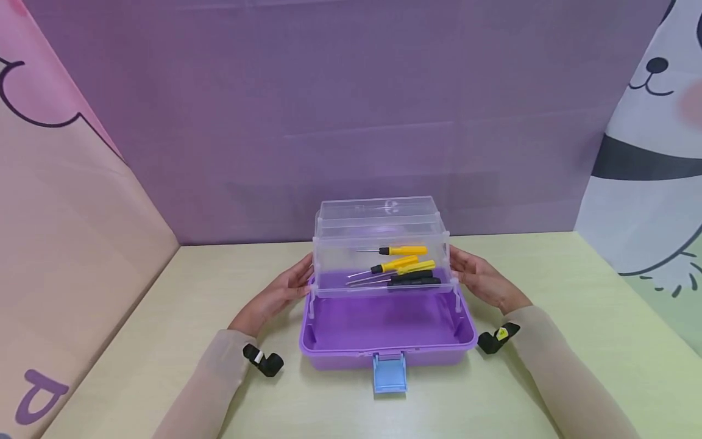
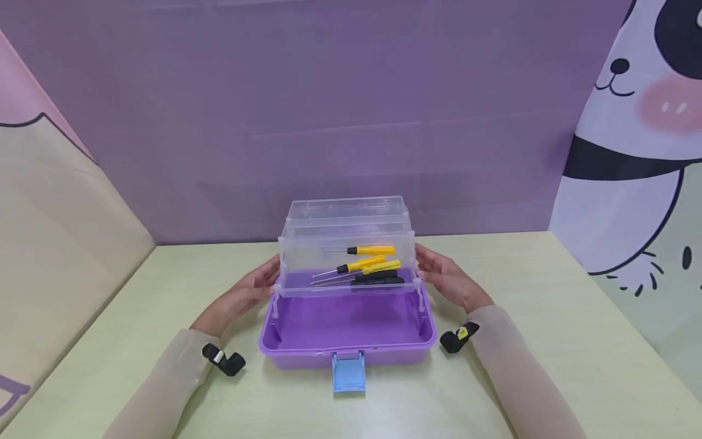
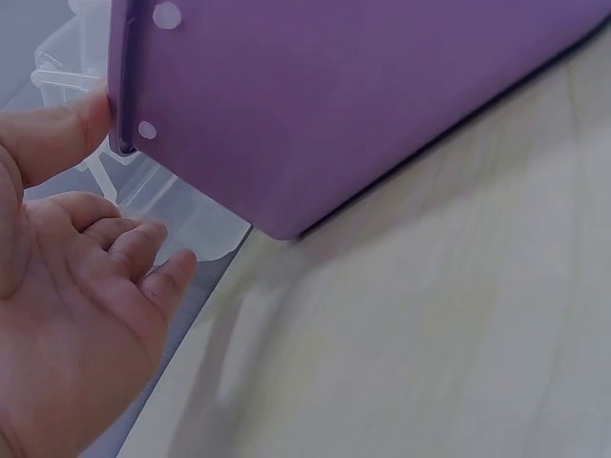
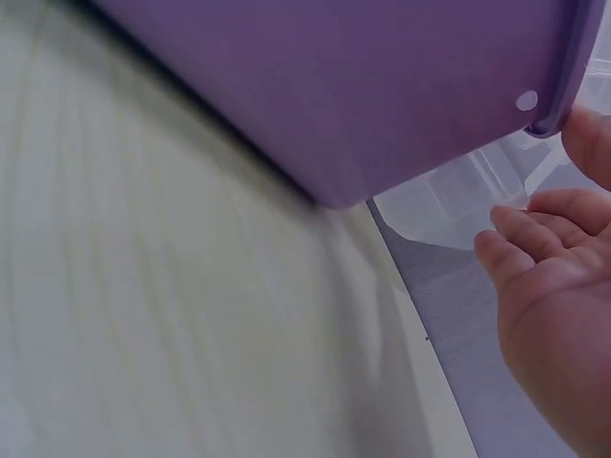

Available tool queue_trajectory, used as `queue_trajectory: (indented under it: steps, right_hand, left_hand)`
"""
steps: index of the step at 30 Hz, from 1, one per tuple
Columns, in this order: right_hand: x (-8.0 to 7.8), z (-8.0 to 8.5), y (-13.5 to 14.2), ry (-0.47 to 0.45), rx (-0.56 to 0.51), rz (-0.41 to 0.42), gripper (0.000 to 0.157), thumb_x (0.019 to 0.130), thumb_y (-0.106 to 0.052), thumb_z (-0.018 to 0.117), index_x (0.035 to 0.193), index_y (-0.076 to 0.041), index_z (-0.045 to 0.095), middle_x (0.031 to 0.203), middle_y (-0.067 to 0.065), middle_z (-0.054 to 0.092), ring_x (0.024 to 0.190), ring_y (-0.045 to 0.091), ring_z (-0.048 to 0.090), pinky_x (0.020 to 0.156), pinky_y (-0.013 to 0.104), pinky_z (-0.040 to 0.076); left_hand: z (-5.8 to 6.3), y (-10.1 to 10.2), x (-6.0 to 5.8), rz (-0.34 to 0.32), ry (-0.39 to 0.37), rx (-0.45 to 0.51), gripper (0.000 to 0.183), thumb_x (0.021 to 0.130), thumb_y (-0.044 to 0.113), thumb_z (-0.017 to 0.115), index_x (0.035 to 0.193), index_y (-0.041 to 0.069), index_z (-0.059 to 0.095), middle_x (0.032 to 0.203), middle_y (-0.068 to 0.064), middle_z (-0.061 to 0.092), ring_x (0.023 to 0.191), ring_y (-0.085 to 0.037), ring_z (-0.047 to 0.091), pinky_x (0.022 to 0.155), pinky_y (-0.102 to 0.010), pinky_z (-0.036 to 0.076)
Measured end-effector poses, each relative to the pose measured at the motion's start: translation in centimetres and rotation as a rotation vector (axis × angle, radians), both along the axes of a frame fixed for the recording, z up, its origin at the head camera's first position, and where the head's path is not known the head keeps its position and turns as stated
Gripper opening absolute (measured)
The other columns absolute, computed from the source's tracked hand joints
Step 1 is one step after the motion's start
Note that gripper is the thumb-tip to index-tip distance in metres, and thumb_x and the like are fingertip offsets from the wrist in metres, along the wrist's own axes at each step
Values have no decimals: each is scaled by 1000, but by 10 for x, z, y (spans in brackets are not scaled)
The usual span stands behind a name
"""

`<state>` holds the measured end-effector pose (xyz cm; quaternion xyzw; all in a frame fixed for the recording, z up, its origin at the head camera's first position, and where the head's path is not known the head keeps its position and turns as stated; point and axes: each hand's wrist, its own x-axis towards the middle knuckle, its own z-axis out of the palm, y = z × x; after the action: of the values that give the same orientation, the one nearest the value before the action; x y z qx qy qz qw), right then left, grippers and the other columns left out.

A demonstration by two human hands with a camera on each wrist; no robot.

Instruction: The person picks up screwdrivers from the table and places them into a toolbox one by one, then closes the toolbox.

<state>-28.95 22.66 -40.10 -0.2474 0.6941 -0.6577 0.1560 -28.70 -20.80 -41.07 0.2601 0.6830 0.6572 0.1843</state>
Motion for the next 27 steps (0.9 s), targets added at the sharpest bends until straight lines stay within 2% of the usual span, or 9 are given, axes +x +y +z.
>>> queue_trajectory:
  steps: [3,6,9,12,14,16,21,23,27]
  right_hand:
    - [0,0,0,8,1,-2,69,96,1,46,149,3,2,155,23,2,143,35,8,106,17,29]
    - [-1,-1,-1,11,-1,0,69,96,0,47,149,4,2,155,23,2,143,31,12,105,16,30]
    - [-1,-2,-1,19,-24,15,69,96,1,46,148,5,1,154,25,0,140,13,26,104,14,31]
    - [-1,-3,-2,22,-44,28,68,96,2,45,148,6,1,154,26,-1,128,-4,36,103,13,32]
    - [-1,-3,-3,24,-49,34,67,96,2,44,148,6,0,153,27,-1,123,-8,38,103,13,32]
    - [-2,-2,-3,30,-33,30,68,97,0,45,148,5,1,154,26,0,127,-5,37,103,13,32]
    - [-4,-1,2,60,13,21,69,97,-5,49,148,5,4,154,25,4,137,10,30,102,13,33]
    - [-4,-1,5,66,26,28,71,96,-5,51,148,5,4,154,25,4,135,6,32,101,13,34]
    - [-5,-2,12,54,1,100,75,93,3,51,147,8,-1,153,26,-3,127,-7,36,102,13,32]
  left_hand:
    - [0,-1,0,5,0,6,86,90,7,57,150,1,-4,157,-18,-3,143,-35,1,109,-22,25]
    - [0,-1,1,11,-6,14,87,90,9,59,150,1,-3,157,-17,-3,143,-35,1,109,-22,26]
    - [0,-2,2,15,-8,16,88,89,10,60,150,1,-3,157,-17,-3,143,-35,1,111,-26,23]
    - [-1,-2,3,14,-10,25,89,89,10,61,150,1,-4,156,-18,-4,143,-35,0,110,-24,24]
    - [0,-3,3,14,-9,28,89,89,10,61,150,1,-4,156,-18,-4,143,-35,0,108,-20,27]
    - [1,-3,3,10,-3,30,90,89,11,61,150,1,-4,156,-18,-4,143,-35,0,106,-18,28]
    - [3,-3,3,19,11,-20,90,89,14,62,150,1,-3,156,-18,-2,143,-35,3,112,-32,21]
    - [3,-3,2,23,5,-59,91,89,16,63,150,3,-2,157,-16,0,143,-34,5,112,-38,19]
    - [5,-5,-1,-10,-8,-118,97,85,17,68,152,8,-2,158,-12,3,144,-31,7,114,-45,16]
